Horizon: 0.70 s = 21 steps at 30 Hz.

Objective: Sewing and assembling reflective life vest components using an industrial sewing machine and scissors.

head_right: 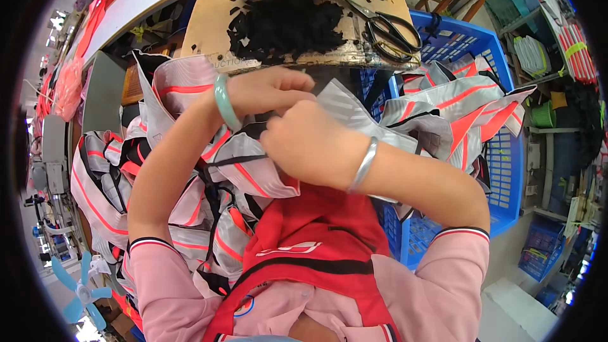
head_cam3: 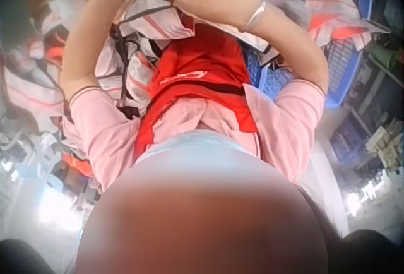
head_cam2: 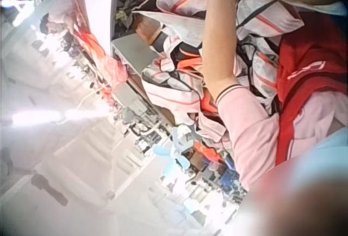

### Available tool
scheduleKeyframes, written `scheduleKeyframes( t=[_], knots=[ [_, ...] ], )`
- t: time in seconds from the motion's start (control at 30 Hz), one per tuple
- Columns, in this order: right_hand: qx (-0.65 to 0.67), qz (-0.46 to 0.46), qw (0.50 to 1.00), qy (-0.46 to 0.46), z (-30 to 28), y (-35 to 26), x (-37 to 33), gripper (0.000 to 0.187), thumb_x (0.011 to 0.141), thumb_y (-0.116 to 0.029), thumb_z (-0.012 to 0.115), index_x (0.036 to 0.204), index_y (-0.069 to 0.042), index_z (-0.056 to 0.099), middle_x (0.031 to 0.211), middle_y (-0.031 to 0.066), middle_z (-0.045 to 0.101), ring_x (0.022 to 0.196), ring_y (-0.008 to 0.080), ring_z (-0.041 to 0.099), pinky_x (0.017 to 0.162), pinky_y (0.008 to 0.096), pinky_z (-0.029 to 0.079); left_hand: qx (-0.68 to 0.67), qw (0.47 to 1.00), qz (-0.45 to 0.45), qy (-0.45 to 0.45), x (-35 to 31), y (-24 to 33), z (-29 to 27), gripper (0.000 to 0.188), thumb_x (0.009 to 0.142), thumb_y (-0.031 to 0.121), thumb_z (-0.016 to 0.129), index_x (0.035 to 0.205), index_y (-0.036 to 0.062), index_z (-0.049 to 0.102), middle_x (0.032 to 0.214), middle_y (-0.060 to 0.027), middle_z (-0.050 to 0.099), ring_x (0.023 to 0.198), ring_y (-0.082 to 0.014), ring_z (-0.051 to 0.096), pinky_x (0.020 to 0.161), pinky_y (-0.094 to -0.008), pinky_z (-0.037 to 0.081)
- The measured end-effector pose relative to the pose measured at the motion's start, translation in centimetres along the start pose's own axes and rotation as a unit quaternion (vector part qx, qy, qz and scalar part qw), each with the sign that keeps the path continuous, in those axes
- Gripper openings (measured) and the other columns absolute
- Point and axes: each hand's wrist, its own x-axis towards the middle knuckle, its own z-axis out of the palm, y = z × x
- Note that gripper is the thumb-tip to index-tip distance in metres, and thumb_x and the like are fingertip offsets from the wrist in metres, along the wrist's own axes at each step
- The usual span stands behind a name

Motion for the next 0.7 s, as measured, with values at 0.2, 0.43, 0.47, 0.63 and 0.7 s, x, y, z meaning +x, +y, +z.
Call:
scheduleKeyframes(
  t=[0.2,0.43,0.47,0.63,0.7],
  knots=[
    [0.037,0.153,0.985,0.077,-2.2,3.3,-2.8,0.015,0.085,-0.022,0.064,0.084,-0.008,0.063,0.079,0.0088,0.061,0.069,0.0290,0.063,0.057,0.0390,0.050,0.223,0.937,-0.044,0.267,-8.0,-0.7,5.4,0.033,0.090,0.028,0.063,0.107,-0.0012,0.063,0.093,-0.0113,0.067,0.084,-0.0201,0.064,0.075,-0.0314,0.050],
    [0.304,0.212,0.925,0.086,-6.9,5.3,-3.6,0.017,0.089,-0.017,0.061,0.087,-0.001,0.062,0.070,0.0122,0.058,0.061,0.0261,0.056,0.057,0.0327,0.044,0.117,0.919,0.068,0.370,-10.6,4.3,3.2,0.025,0.079,0.017,0.076,0.092,-0.0016,0.065,0.079,-0.0072,0.065,0.072,-0.0107,0.059,0.069,-0.0260,0.048],
    [0.298,0.213,0.926,0.092,-7.2,5.4,-3.5,0.017,0.089,-0.017,0.061,0.087,-0.001,0.062,0.070,0.0122,0.058,0.061,0.0261,0.056,0.057,0.0327,0.044,0.229,0.897,0.064,0.374,-10.7,5.4,2.2,0.027,0.077,0.018,0.077,0.089,-0.0027,0.065,0.078,-0.0078,0.066,0.071,-0.0127,0.060,0.069,-0.0264,0.048],
    [0.189,0.211,0.932,0.228,-6.9,7.2,-1.5,0.021,0.089,-0.021,0.060,0.086,0.000,0.061,0.066,0.0125,0.056,0.059,0.0256,0.054,0.057,0.0338,0.042,0.197,0.909,0.043,0.365,-9.4,5.9,-2.7,0.029,0.082,0.023,0.074,0.092,-0.0032,0.065,0.079,-0.0020,0.063,0.074,-0.0081,0.057,0.069,-0.0234,0.047],
    [0.190,0.242,0.927,0.212,-7.0,8.5,-0.3,0.026,0.091,-0.025,0.059,0.085,0.000,0.061,0.065,0.0124,0.055,0.059,0.0253,0.053,0.057,0.0335,0.041,0.184,0.916,0.032,0.356,-8.5,5.2,-4.4,0.027,0.084,0.021,0.072,0.092,-0.0029,0.063,0.080,0.0010,0.062,0.074,-0.0055,0.054,0.069,-0.0217,0.045]
  ],
)
